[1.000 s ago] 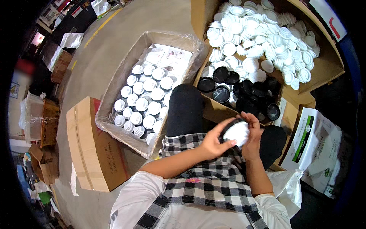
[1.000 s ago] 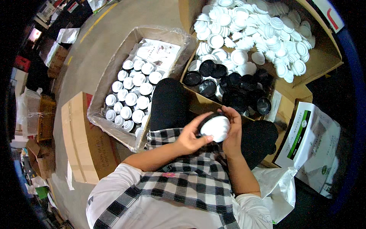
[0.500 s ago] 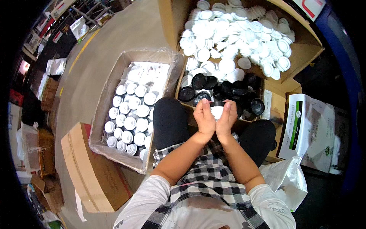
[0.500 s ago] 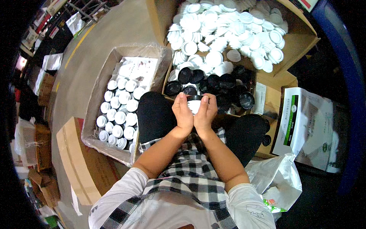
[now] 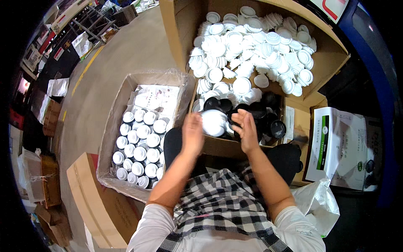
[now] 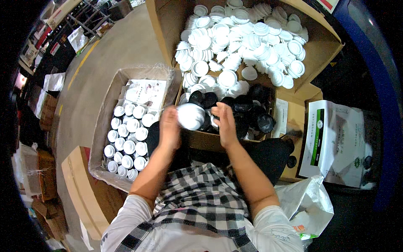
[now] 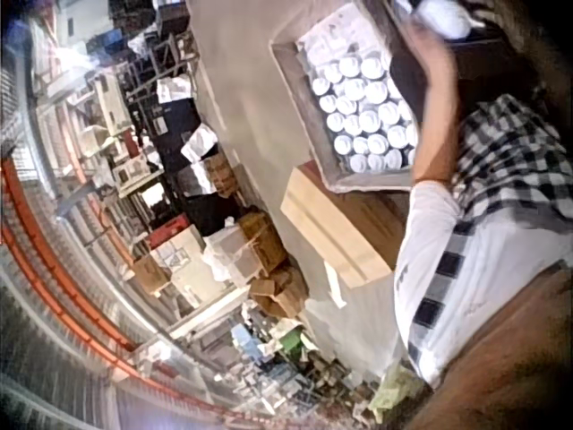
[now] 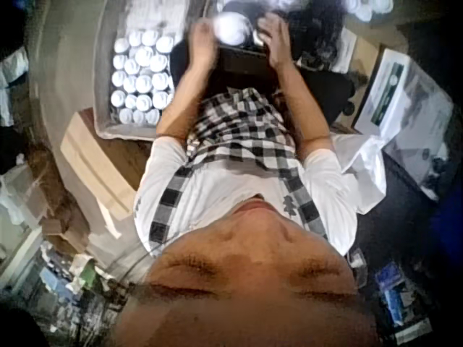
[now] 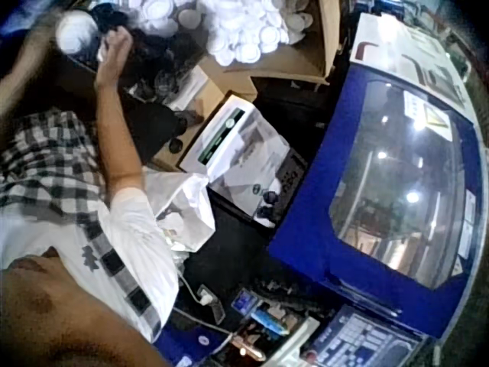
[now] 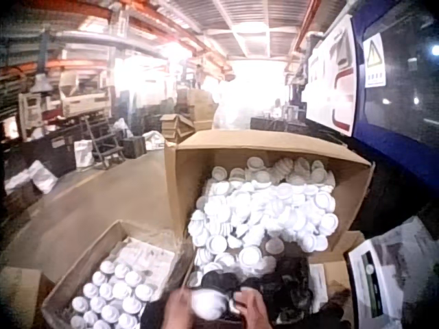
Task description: The person sits on the floor and repeatedly picks up black containers and white lids, placing the lids onto the containers. The person then places the assembled containers into a nearby box.
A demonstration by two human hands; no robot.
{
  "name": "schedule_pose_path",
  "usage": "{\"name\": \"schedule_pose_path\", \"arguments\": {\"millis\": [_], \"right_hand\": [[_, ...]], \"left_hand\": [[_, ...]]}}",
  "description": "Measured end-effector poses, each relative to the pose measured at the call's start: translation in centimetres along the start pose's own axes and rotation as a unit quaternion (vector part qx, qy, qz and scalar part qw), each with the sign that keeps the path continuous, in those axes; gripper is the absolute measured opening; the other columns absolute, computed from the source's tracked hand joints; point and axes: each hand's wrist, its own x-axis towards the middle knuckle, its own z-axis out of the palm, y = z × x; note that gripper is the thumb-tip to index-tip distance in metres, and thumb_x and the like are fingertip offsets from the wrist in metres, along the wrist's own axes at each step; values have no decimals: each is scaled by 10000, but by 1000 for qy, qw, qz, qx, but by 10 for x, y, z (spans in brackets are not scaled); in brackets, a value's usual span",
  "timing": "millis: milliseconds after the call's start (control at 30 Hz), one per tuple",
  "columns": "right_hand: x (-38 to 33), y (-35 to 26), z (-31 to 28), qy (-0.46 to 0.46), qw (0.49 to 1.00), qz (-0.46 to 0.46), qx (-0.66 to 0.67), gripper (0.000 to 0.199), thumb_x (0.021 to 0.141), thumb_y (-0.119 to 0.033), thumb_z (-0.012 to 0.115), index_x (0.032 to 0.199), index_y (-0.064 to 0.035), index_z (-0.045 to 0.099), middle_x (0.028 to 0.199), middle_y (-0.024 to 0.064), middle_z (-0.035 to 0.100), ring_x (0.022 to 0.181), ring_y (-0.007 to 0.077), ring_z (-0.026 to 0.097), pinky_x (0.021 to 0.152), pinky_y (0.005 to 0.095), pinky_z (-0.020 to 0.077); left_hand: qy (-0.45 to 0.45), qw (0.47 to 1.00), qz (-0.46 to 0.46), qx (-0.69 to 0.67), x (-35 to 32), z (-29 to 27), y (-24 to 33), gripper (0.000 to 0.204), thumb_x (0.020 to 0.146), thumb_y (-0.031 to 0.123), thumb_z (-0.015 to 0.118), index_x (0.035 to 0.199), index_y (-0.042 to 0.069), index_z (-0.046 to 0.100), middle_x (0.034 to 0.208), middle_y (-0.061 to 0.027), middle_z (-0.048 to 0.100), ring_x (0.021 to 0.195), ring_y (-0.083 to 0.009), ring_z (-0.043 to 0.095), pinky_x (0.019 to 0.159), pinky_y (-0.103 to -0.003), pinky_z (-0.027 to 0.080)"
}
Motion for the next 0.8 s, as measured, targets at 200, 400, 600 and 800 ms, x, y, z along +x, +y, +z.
{"name": "schedule_pose_path", "arguments": {"millis": [200,400,600,800], "right_hand": [[101,22,-60,19,813,-249,-525,332,766,-214,632,1036,-42,544,1002,132,553,963,276,506,819,385,410],[162,39,-71,-149,516,-206,-818,276,769,-243,571,958,-50,629,1312,89,408,1264,323,262,1005,504,238],[136,-2,-44,-167,628,-98,-754,290,794,-162,563,1046,-20,582,1139,185,505,1037,368,482,925,423,373],[72,-15,-54,-87,856,-209,-466,295,846,-159,552,1096,-2,556,1146,119,511,958,232,547,806,348,455]], "left_hand": [[273,954,-121,-13,132,-163,-45,262,867,307,523,903,47,526,757,-67,574,660,-153,559,535,-326,451],[332,902,-259,99,172,-216,-131,309,834,259,544,787,-46,570,644,-111,560,419,-196,496,348,-331,382],[161,887,-242,358,186,-222,-197,282,757,209,558,775,-66,617,697,-186,615,601,-278,610,555,-365,487],[124,836,-193,499,192,-269,-248,399,732,18,533,1131,35,525,891,-188,615,606,-274,625,468,-365,514]]}}
